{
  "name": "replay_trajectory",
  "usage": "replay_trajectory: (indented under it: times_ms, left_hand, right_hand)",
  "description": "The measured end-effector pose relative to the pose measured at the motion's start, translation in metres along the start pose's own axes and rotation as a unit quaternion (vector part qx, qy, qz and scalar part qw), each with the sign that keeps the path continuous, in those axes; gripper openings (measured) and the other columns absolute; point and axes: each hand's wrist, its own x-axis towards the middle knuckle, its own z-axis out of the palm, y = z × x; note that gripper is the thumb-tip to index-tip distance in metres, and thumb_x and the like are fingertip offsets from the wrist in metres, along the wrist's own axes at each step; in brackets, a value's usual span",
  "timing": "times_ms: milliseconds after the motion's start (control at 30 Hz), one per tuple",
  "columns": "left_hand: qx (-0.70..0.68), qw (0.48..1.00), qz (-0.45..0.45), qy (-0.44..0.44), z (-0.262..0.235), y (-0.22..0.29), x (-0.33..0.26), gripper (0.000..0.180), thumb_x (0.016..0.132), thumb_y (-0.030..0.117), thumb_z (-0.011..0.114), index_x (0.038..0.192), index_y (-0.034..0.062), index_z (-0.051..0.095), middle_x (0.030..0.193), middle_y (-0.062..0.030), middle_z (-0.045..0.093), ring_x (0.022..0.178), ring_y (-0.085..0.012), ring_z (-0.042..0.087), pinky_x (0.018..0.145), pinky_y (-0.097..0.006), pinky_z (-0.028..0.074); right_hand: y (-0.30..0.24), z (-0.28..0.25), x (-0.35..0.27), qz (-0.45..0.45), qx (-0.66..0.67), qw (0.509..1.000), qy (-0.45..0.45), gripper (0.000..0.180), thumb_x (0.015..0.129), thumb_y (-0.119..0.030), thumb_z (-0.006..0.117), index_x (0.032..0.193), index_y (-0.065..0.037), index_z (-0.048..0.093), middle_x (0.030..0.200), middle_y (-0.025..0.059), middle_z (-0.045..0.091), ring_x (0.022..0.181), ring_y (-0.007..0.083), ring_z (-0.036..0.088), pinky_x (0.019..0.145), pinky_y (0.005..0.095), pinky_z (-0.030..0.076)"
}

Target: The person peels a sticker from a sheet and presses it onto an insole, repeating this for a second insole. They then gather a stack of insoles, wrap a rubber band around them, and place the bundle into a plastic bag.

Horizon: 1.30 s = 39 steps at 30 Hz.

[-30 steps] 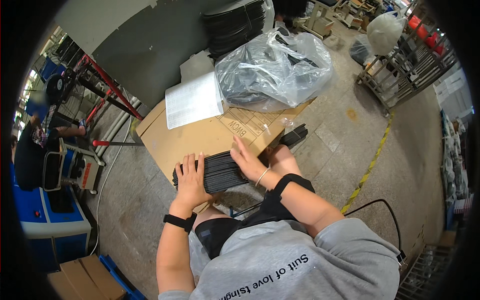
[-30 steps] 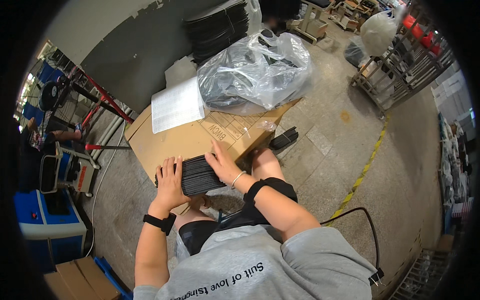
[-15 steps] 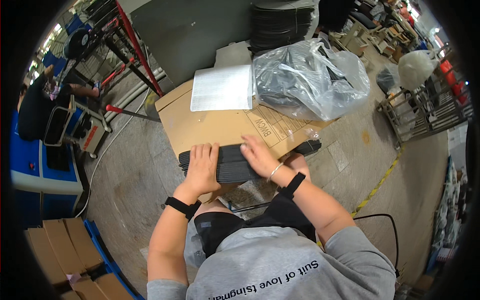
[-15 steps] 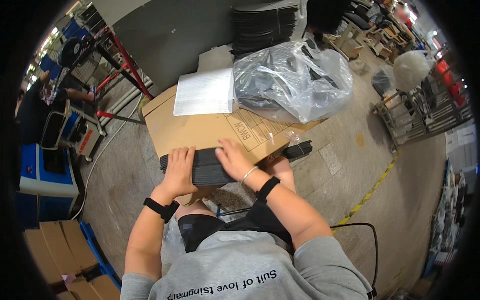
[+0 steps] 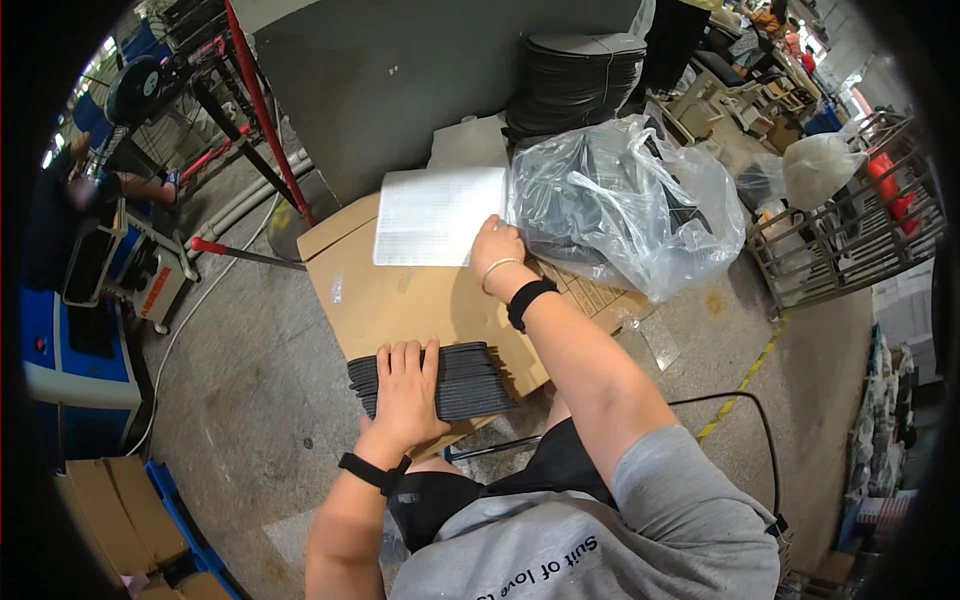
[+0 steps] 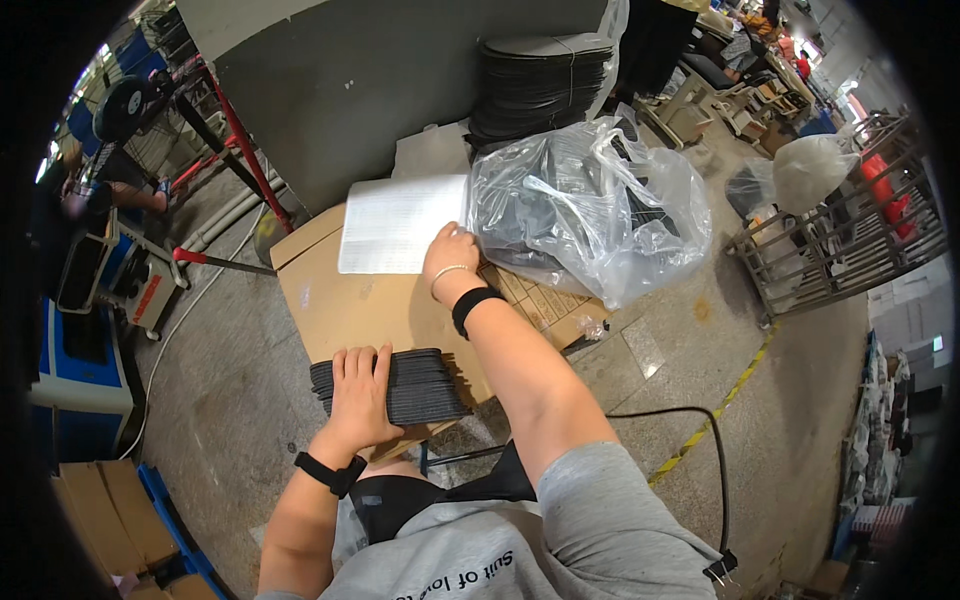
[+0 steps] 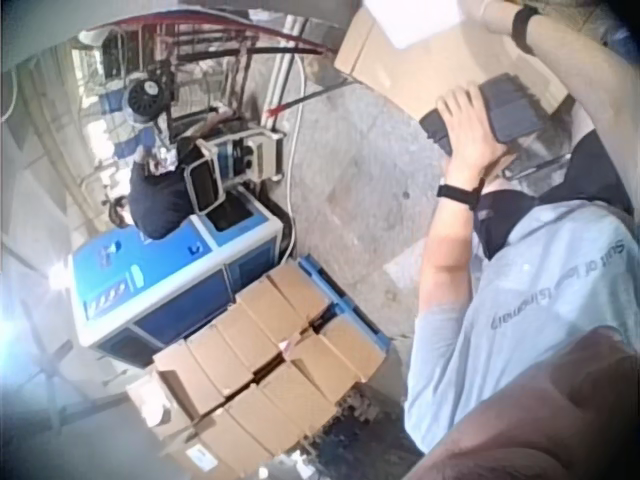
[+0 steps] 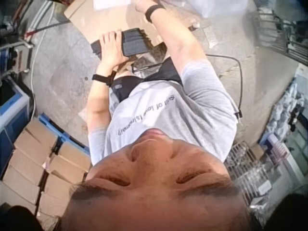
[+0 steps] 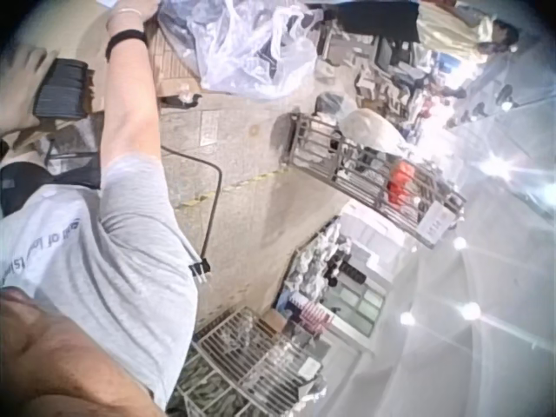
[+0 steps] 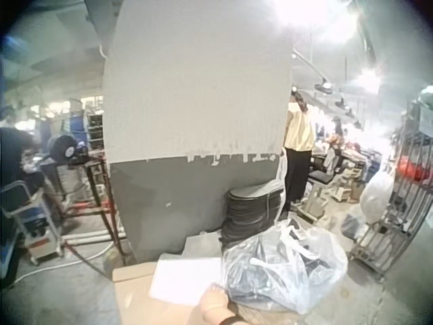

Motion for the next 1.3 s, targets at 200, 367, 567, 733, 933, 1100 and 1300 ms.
replay_trajectory:
  times_ms: [200,367,567,733,933,1100,1300]
  left_hand:
    - [-0.016,1.000,-0.007,0.013,0.001,-0.004,0.002,0.108,0.038,0.033,0.083,0.128,-0.0026,0.034,0.115,-0.0190,0.040,0.113,-0.0343,0.036,0.104,-0.050,0.018]
    - [-0.025,1.000,0.001,0.018,0.002,-0.007,0.001,0.107,0.038,0.034,0.083,0.127,-0.0019,0.035,0.114,-0.0191,0.040,0.114,-0.0343,0.036,0.103,-0.049,0.018]
    - [-0.020,1.000,-0.002,0.011,0.003,-0.004,0.001,0.109,0.038,0.034,0.083,0.128,-0.0013,0.034,0.114,-0.0187,0.040,0.114,-0.0347,0.035,0.103,-0.049,0.018]
    - [-0.002,1.000,0.008,0.014,0.002,-0.001,0.004,0.108,0.039,0.036,0.083,0.127,-0.0017,0.034,0.113,-0.0182,0.041,0.113,-0.0352,0.035,0.102,-0.049,0.019]
    - [0.013,1.000,-0.001,0.016,-0.004,-0.001,0.004,0.105,0.039,0.037,0.082,0.125,-0.0018,0.036,0.111,-0.0184,0.042,0.111,-0.0346,0.037,0.101,-0.048,0.019]
    - [0.050,0.999,-0.005,0.004,0.002,0.003,-0.001,0.106,0.038,0.039,0.083,0.125,-0.0019,0.036,0.112,-0.0186,0.042,0.111,-0.0347,0.037,0.101,-0.047,0.020]
    - [0.031,0.999,0.001,0.010,-0.002,0.007,0.000,0.106,0.038,0.037,0.083,0.125,-0.0013,0.036,0.113,-0.0187,0.042,0.112,-0.0353,0.037,0.101,-0.047,0.021]
  right_hand:
    - [-0.013,0.013,-0.014,-0.153,0.128,0.978,0.059,0.046,0.082,-0.006,0.046,0.125,0.006,0.036,0.107,0.0217,0.055,0.103,0.0335,0.050,0.090,0.0395,0.041]
    - [0.011,-0.007,-0.001,-0.176,0.081,0.980,0.050,0.029,0.078,-0.001,0.050,0.106,0.003,0.045,0.100,0.0182,0.058,0.098,0.0309,0.053,0.079,0.0361,0.049]
    - [0.015,0.005,0.026,-0.150,0.075,0.971,0.173,0.032,0.079,-0.003,0.051,0.110,0.004,0.045,0.096,0.0158,0.059,0.093,0.0292,0.056,0.075,0.0349,0.052]
    - [0.012,0.018,0.040,-0.250,-0.173,0.938,0.168,0.042,0.075,-0.008,0.057,0.114,0.003,0.047,0.079,0.0112,0.062,0.079,0.0225,0.059,0.064,0.0278,0.051]
    - [0.020,0.008,0.037,-0.321,-0.158,0.913,0.198,0.042,0.071,-0.010,0.059,0.110,0.000,0.049,0.078,0.0084,0.060,0.079,0.0221,0.058,0.066,0.0295,0.047]
    - [0.011,0.011,0.047,-0.327,-0.150,0.922,0.143,0.034,0.077,-0.012,0.056,0.109,0.000,0.051,0.088,0.0099,0.062,0.086,0.0222,0.059,0.070,0.0299,0.048]
    - [0.021,0.013,0.041,-0.329,-0.120,0.926,0.138,0.040,0.070,-0.008,0.064,0.106,0.001,0.048,0.083,0.0112,0.063,0.081,0.0235,0.061,0.067,0.0305,0.050]
